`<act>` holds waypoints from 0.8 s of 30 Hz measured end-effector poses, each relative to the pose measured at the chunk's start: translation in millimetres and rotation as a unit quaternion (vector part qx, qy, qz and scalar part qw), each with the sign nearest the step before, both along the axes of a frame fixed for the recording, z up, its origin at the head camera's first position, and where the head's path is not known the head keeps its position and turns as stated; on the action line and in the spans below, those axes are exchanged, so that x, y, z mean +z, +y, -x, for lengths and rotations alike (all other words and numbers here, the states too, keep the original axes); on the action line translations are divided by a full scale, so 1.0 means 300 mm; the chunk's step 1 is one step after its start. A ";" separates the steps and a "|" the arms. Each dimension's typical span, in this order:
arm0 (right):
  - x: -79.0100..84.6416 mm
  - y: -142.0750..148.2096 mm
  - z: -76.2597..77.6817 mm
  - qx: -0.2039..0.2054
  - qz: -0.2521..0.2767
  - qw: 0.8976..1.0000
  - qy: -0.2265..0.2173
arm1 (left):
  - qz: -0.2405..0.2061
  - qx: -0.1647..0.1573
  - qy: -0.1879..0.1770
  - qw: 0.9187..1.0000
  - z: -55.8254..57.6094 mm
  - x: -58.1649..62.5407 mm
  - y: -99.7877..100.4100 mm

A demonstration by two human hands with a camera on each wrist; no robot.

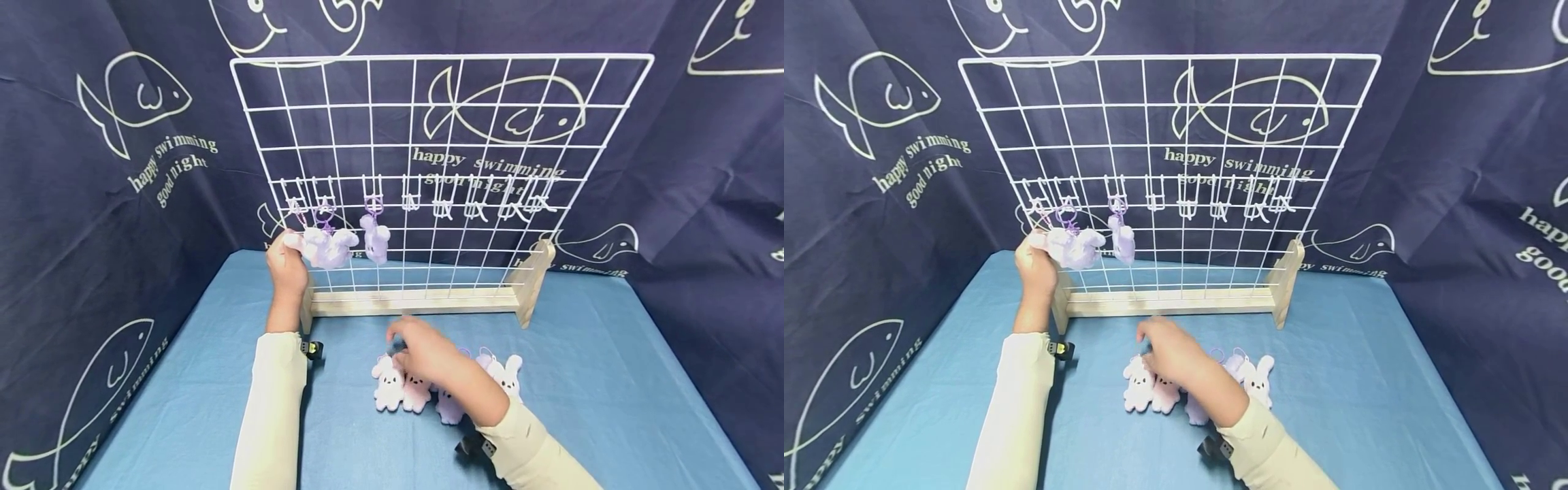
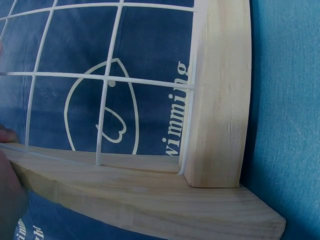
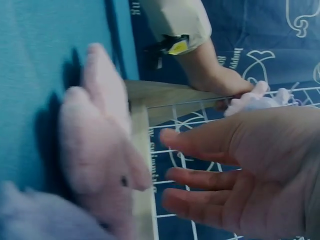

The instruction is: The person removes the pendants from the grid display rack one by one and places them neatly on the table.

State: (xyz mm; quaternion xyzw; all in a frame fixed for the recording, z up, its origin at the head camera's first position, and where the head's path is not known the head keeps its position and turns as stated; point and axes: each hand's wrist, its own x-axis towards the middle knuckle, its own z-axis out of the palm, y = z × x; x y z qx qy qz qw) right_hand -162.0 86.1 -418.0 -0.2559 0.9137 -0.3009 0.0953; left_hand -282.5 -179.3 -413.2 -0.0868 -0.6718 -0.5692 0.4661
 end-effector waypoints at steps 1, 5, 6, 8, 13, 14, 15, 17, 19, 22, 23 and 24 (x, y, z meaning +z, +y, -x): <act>0.011 -0.002 0.003 -0.006 0.013 1.000 0.004 | 0.001 0.001 0.001 1.000 0.007 -0.007 -0.007; 0.049 -0.016 0.027 -0.037 0.133 0.990 -0.013 | 0.001 0.003 -0.004 1.000 0.009 -0.010 -0.009; 0.056 -0.020 0.034 -0.045 0.174 0.984 -0.020 | 0.000 0.003 -0.004 1.000 0.008 -0.009 -0.007; 0.066 -0.033 0.049 -0.062 0.262 0.962 -0.036 | -0.002 0.003 0.000 1.000 0.002 -0.003 -0.001; 0.082 -0.065 0.082 -0.078 0.410 0.909 -0.026 | -0.007 -0.005 0.020 1.000 -0.035 0.037 0.025; 0.085 -0.069 0.087 -0.077 0.418 0.905 -0.020 | -0.008 -0.007 0.022 1.000 -0.042 0.045 0.029; 0.089 -0.073 0.092 -0.072 0.421 0.904 -0.013 | -0.007 -0.007 0.023 1.000 -0.049 0.052 0.032; 0.097 -0.081 0.101 -0.063 0.418 0.906 -0.007 | -0.006 -0.006 0.022 1.000 -0.057 0.060 0.034; 0.101 -0.088 0.110 -0.049 0.416 0.908 -0.010 | -0.006 -0.003 0.019 1.000 -0.060 0.064 0.035; 0.101 -0.096 0.119 -0.027 0.416 0.909 -0.019 | -0.003 0.001 0.014 1.000 -0.063 0.065 0.037; 0.100 -0.099 0.122 -0.020 0.418 0.908 -0.023 | -0.001 0.001 0.013 1.000 -0.063 0.066 0.038; 0.099 -0.101 0.123 -0.014 0.418 0.908 -0.025 | 0.000 0.002 0.012 1.000 -0.064 0.066 0.039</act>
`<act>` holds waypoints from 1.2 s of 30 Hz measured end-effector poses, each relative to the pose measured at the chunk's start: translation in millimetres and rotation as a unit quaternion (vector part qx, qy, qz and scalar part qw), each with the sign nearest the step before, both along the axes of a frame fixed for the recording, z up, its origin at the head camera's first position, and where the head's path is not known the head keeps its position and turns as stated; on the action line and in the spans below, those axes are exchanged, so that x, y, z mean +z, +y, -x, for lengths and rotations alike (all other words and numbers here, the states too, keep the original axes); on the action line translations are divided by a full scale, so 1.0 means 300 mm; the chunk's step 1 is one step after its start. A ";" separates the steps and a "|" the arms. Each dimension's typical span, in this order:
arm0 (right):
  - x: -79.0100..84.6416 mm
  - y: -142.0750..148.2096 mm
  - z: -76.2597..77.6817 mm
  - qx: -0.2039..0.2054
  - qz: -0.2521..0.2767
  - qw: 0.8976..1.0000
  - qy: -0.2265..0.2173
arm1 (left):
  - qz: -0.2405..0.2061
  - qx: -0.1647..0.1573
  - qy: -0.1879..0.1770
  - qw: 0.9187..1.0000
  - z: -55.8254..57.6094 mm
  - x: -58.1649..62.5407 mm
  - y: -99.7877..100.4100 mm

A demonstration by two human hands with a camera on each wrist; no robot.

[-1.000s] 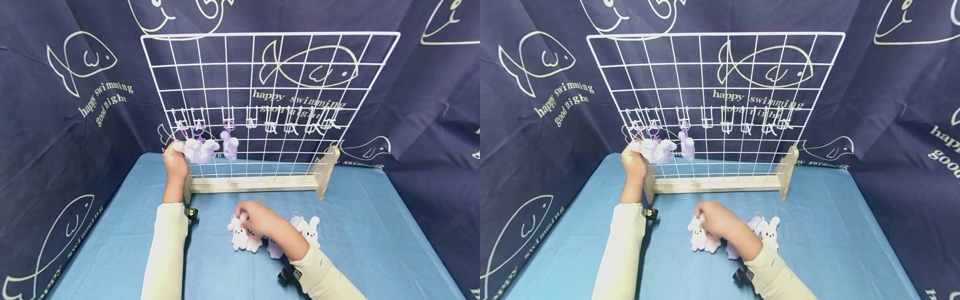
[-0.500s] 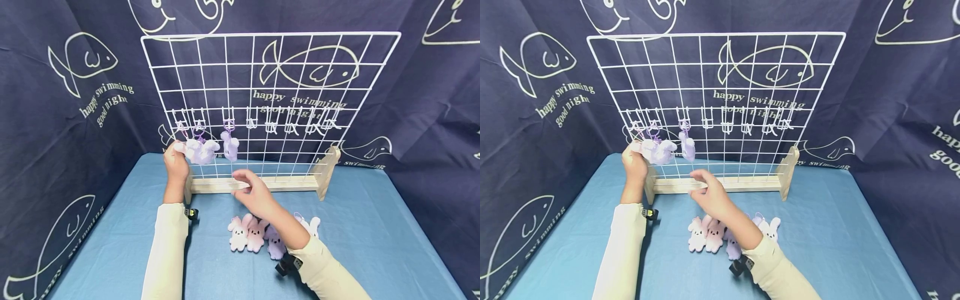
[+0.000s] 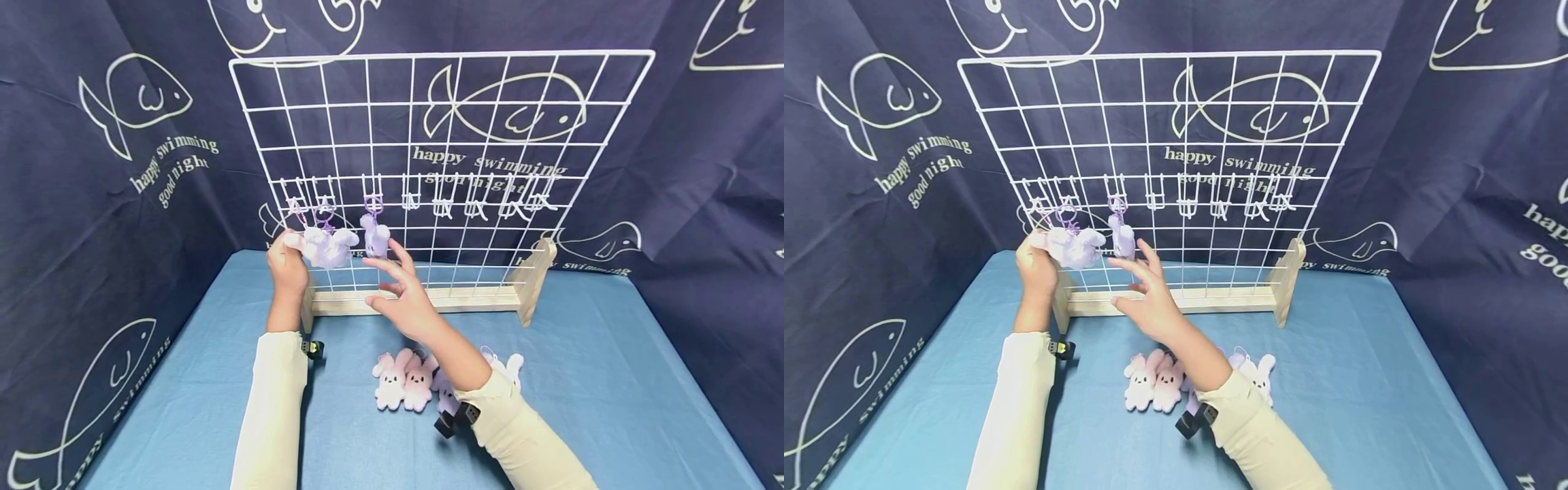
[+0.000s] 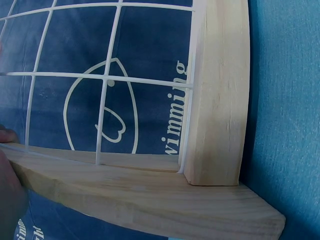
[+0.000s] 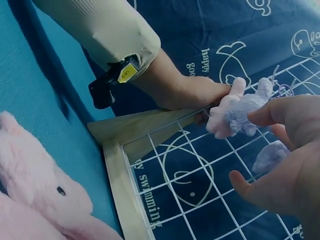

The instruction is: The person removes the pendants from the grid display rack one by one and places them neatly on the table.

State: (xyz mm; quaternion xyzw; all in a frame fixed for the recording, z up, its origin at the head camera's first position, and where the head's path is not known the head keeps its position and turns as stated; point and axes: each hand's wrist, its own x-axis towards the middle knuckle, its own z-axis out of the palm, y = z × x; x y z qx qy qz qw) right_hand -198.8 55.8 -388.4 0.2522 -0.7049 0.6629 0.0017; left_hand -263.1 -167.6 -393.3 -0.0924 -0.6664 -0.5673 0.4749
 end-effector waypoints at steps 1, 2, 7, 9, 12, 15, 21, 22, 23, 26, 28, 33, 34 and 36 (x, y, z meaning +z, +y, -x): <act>-0.002 -0.002 0.000 0.004 -0.002 1.000 0.000 | 0.002 0.000 0.000 1.000 0.000 -0.001 0.000; -0.003 -0.004 0.001 0.007 -0.002 1.000 0.001 | 0.002 -0.001 0.000 1.000 0.000 -0.001 0.001; -0.007 -0.005 -0.008 0.015 0.004 1.000 0.003 | 0.000 -0.003 -0.002 1.000 -0.005 0.002 0.002; -0.007 0.001 -0.015 0.019 0.012 1.000 0.004 | -0.002 -0.003 -0.004 1.000 -0.007 0.004 0.003; -0.005 0.013 -0.030 0.024 0.030 0.999 0.009 | -0.002 -0.002 -0.006 1.000 -0.011 0.007 0.004; 0.005 0.021 -0.045 0.027 0.050 0.998 0.014 | -0.002 -0.003 -0.007 1.000 -0.013 0.007 0.005; 0.037 0.040 -0.093 0.055 0.079 0.995 -0.038 | -0.006 0.003 -0.002 1.000 0.022 -0.028 -0.010; 0.043 0.042 -0.103 0.062 0.084 0.993 -0.047 | -0.007 0.003 -0.004 1.000 0.031 -0.038 -0.016; 0.049 0.044 -0.111 0.069 0.089 0.992 -0.050 | -0.008 0.003 -0.006 1.000 0.041 -0.048 -0.022; 0.058 0.048 -0.127 0.084 0.110 0.990 -0.032 | -0.012 0.005 -0.016 1.000 0.062 -0.070 -0.036; 0.065 0.050 -0.136 0.094 0.131 0.987 -0.010 | -0.012 0.006 -0.022 1.000 0.068 -0.078 -0.041; 0.078 0.055 -0.146 0.132 0.187 0.972 0.048 | -0.009 0.003 -0.011 1.000 0.057 -0.067 -0.032; 0.080 0.056 -0.147 0.138 0.193 0.970 0.057 | -0.008 0.001 -0.007 1.000 0.047 -0.057 -0.026; 0.084 0.058 -0.151 0.147 0.202 0.966 0.071 | -0.008 -0.004 -0.002 1.000 0.022 -0.031 -0.012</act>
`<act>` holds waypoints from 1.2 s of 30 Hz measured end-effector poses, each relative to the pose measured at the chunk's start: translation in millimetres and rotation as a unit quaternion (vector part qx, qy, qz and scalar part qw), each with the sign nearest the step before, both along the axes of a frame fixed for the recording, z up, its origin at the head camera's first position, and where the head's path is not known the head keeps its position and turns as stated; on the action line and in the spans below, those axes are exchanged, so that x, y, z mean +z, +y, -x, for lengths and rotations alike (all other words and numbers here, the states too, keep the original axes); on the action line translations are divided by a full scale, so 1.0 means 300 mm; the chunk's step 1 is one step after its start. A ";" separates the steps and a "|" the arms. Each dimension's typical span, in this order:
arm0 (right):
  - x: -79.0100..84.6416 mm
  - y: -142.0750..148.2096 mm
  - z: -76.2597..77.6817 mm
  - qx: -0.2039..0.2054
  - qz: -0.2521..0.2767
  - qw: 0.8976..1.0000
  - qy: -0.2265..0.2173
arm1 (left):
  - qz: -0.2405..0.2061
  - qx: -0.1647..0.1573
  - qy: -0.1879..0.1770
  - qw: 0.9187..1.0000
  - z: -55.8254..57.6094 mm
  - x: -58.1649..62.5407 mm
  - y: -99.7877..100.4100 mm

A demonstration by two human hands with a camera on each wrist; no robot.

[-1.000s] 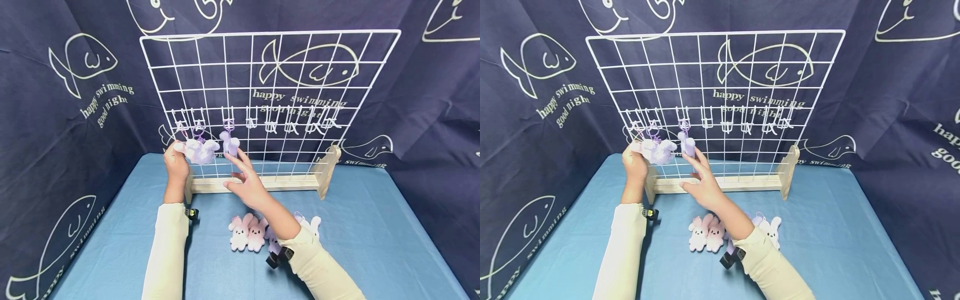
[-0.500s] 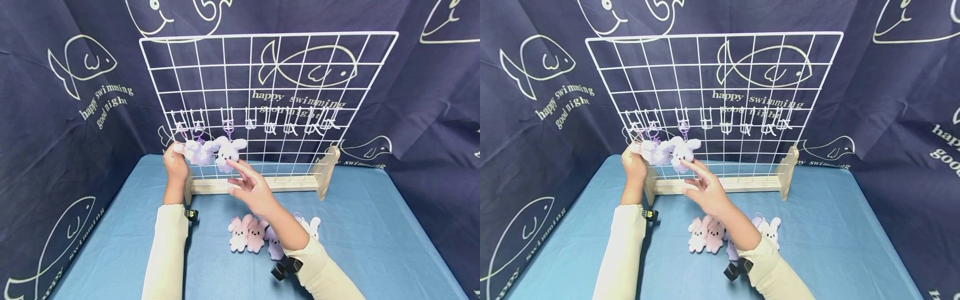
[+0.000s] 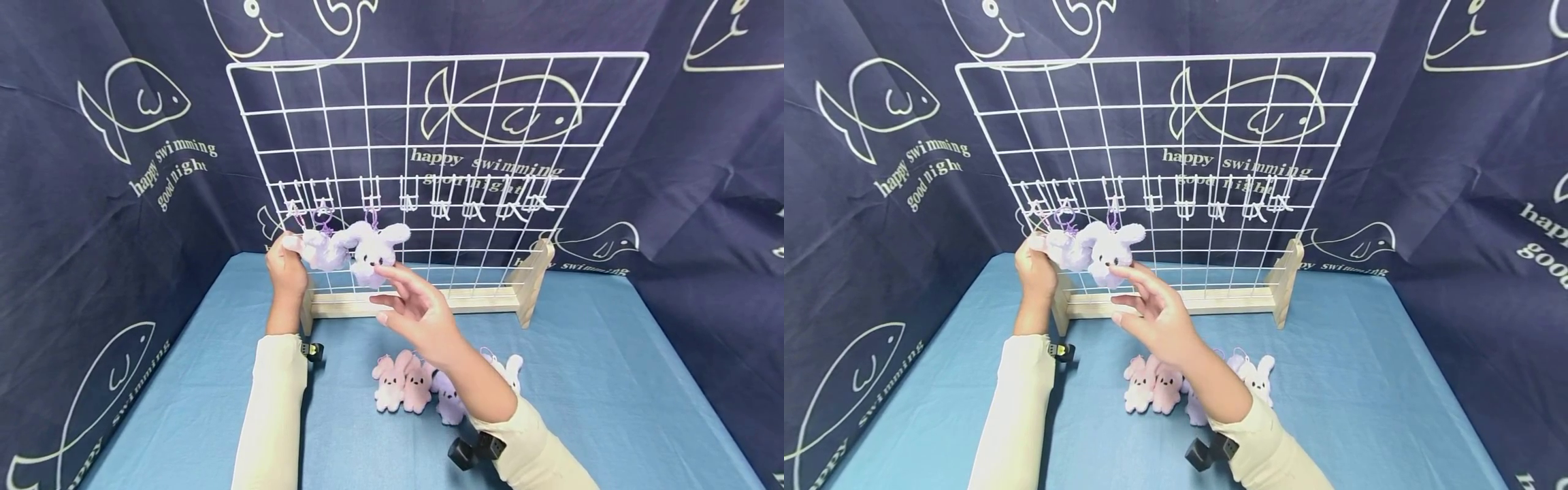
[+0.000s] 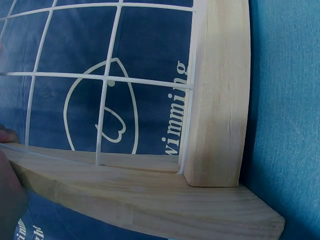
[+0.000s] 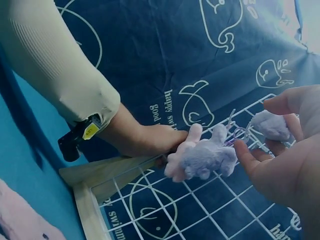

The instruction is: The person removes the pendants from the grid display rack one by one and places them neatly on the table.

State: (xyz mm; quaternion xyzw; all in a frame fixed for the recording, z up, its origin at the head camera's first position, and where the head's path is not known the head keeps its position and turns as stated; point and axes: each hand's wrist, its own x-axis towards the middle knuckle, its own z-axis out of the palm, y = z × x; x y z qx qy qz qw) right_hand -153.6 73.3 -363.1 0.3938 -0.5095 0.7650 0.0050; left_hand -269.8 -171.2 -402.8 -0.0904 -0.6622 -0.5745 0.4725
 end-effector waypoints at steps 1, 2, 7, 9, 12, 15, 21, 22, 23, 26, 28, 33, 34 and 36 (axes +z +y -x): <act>0.003 0.001 -0.002 0.000 0.002 1.000 0.007 | 0.001 -0.001 0.002 1.000 -0.010 0.011 0.005; 0.004 0.002 -0.002 0.002 0.006 1.000 0.019 | 0.001 -0.003 0.003 1.000 -0.019 0.019 0.009; 0.019 0.010 -0.016 -0.006 0.007 0.999 0.041 | 0.003 -0.006 0.005 1.000 -0.030 0.031 0.014; 0.024 0.013 -0.023 -0.004 0.009 0.999 0.043 | 0.001 -0.006 0.005 1.000 -0.029 0.030 0.014; 0.021 0.014 -0.025 0.005 0.015 0.999 0.048 | -0.003 -0.009 0.007 1.000 -0.025 0.029 0.013; 0.018 0.015 -0.026 0.003 0.026 0.999 0.031 | -0.005 -0.014 0.006 1.000 -0.022 0.025 0.011; 0.023 0.013 -0.038 -0.082 0.018 0.994 -0.066 | -0.004 -0.015 0.006 1.000 -0.025 0.025 0.014; 0.024 0.011 -0.038 -0.095 0.014 0.992 -0.081 | -0.004 -0.015 0.006 1.000 -0.026 0.027 0.014; 0.025 0.010 -0.039 -0.103 0.012 0.990 -0.096 | -0.003 -0.014 0.006 1.000 -0.028 0.028 0.014; 0.028 0.009 -0.040 -0.103 0.017 0.986 -0.133 | -0.003 -0.013 0.005 1.000 -0.032 0.033 0.017; 0.028 0.011 -0.039 -0.090 0.018 0.985 -0.148 | -0.002 -0.012 0.005 1.000 -0.032 0.033 0.018; 0.029 0.013 -0.038 -0.078 -0.030 0.983 -0.166 | -0.001 -0.005 0.009 1.000 -0.001 0.004 0.003; 0.030 0.012 -0.040 -0.080 -0.044 0.981 -0.168 | -0.001 -0.003 0.008 1.000 0.010 -0.007 -0.002; 0.027 0.012 -0.042 -0.086 -0.070 0.979 -0.172 | 0.000 0.002 0.003 1.000 0.030 -0.028 -0.014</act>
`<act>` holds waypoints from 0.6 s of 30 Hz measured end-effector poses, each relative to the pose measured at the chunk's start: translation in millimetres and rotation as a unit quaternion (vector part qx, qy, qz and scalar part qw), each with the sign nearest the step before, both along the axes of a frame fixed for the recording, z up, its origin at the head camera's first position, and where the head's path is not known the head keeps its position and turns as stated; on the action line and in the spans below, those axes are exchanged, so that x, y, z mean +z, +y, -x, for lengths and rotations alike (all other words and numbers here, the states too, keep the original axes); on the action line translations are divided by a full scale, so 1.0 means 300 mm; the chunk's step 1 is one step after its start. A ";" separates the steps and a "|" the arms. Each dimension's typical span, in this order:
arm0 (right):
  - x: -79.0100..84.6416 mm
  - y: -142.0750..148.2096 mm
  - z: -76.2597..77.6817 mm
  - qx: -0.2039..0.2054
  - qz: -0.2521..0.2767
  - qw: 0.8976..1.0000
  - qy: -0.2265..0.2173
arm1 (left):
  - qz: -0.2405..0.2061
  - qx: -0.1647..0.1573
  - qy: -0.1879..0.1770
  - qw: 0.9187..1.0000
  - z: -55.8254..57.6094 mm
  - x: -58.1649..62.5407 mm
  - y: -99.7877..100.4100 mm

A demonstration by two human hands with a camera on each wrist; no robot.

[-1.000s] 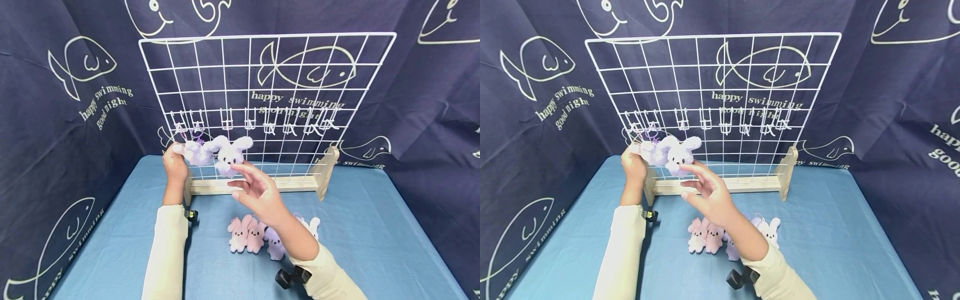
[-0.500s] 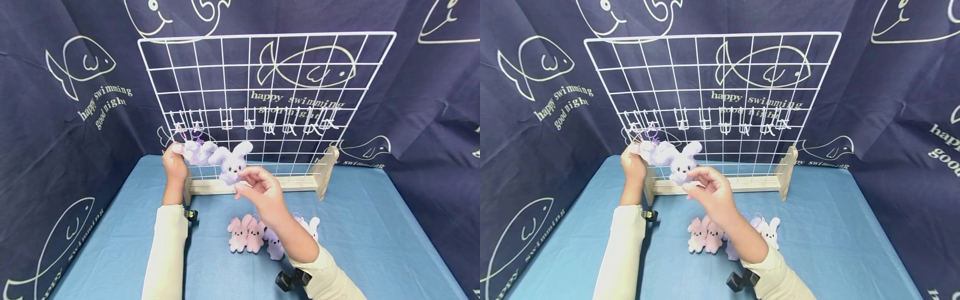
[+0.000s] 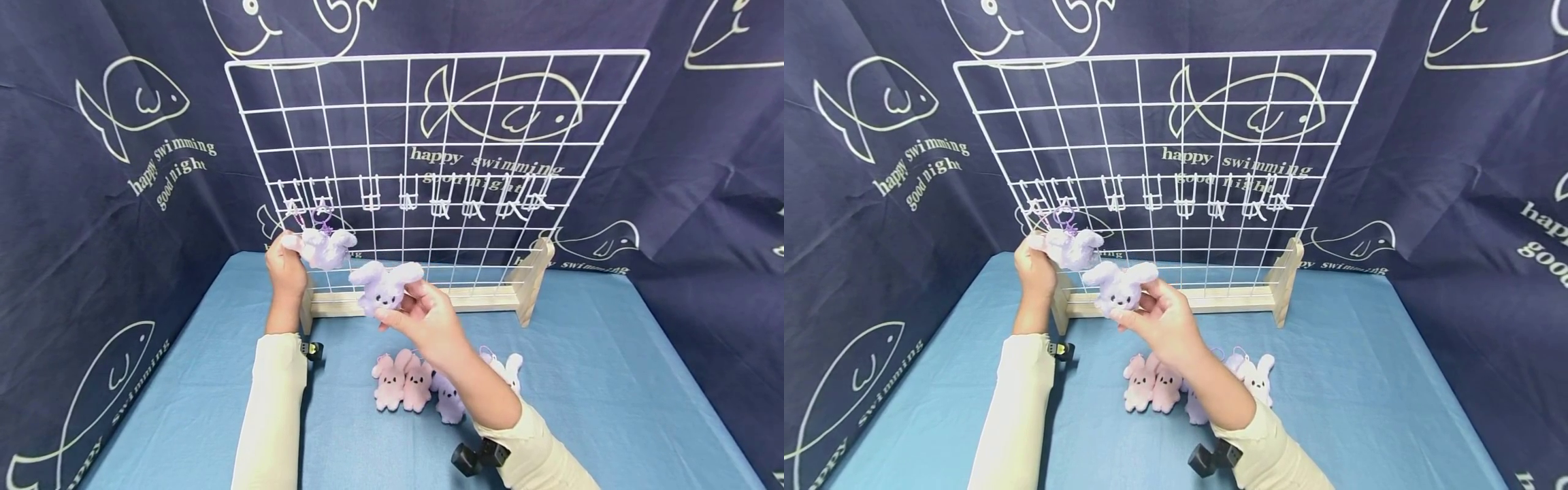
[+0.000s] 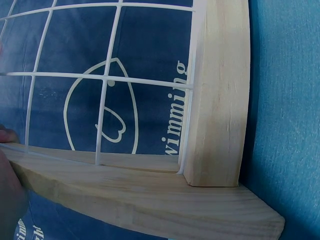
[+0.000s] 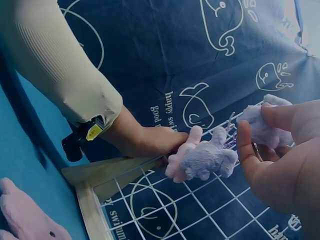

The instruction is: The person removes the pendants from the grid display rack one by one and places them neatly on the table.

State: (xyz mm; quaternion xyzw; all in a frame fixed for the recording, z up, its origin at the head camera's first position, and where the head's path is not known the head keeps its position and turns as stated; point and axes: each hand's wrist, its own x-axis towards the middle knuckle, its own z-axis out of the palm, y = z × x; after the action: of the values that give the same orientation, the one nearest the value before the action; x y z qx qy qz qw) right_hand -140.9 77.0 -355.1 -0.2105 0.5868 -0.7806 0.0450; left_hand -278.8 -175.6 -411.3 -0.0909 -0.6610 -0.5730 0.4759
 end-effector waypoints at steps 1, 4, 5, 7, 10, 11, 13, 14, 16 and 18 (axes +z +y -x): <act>-0.002 0.000 -0.003 -0.002 -0.011 1.000 -0.005 | 0.000 0.002 -0.004 1.000 0.006 -0.007 -0.005; -0.007 -0.002 -0.006 -0.004 -0.028 0.999 -0.024 | 0.000 0.007 -0.018 1.000 0.015 -0.018 -0.013; -0.008 -0.002 -0.006 -0.004 -0.032 0.999 -0.029 | -0.001 0.008 -0.020 1.000 0.016 -0.019 -0.014; -0.010 -0.003 -0.005 -0.005 -0.044 0.998 -0.037 | -0.003 0.009 -0.023 1.000 0.015 -0.019 -0.013; -0.012 -0.004 -0.004 -0.014 -0.065 0.997 -0.042 | -0.005 0.005 -0.020 1.000 0.003 -0.006 -0.004; -0.014 -0.004 -0.003 -0.017 -0.071 0.996 -0.043 | -0.006 0.003 -0.019 1.000 -0.006 0.003 0.002; -0.016 -0.003 -0.002 -0.022 -0.086 0.995 -0.044 | -0.008 -0.001 -0.016 1.000 -0.030 0.027 0.016; -0.017 -0.003 -0.002 -0.022 -0.090 0.995 -0.046 | -0.007 -0.004 -0.014 1.000 -0.041 0.038 0.021; -0.021 -0.003 0.001 -0.019 -0.095 0.994 -0.043 | -0.007 -0.008 -0.010 1.000 -0.055 0.052 0.028; -0.024 -0.003 0.003 -0.013 -0.094 0.994 -0.047 | -0.005 -0.006 -0.009 1.000 -0.052 0.049 0.025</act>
State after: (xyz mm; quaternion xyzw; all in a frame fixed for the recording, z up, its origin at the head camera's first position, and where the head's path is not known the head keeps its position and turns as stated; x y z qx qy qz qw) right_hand -141.7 76.2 -362.4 -0.1608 0.6573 -0.7317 0.0816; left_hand -263.3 -168.1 -396.6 -0.0874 -0.6615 -0.5803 0.4669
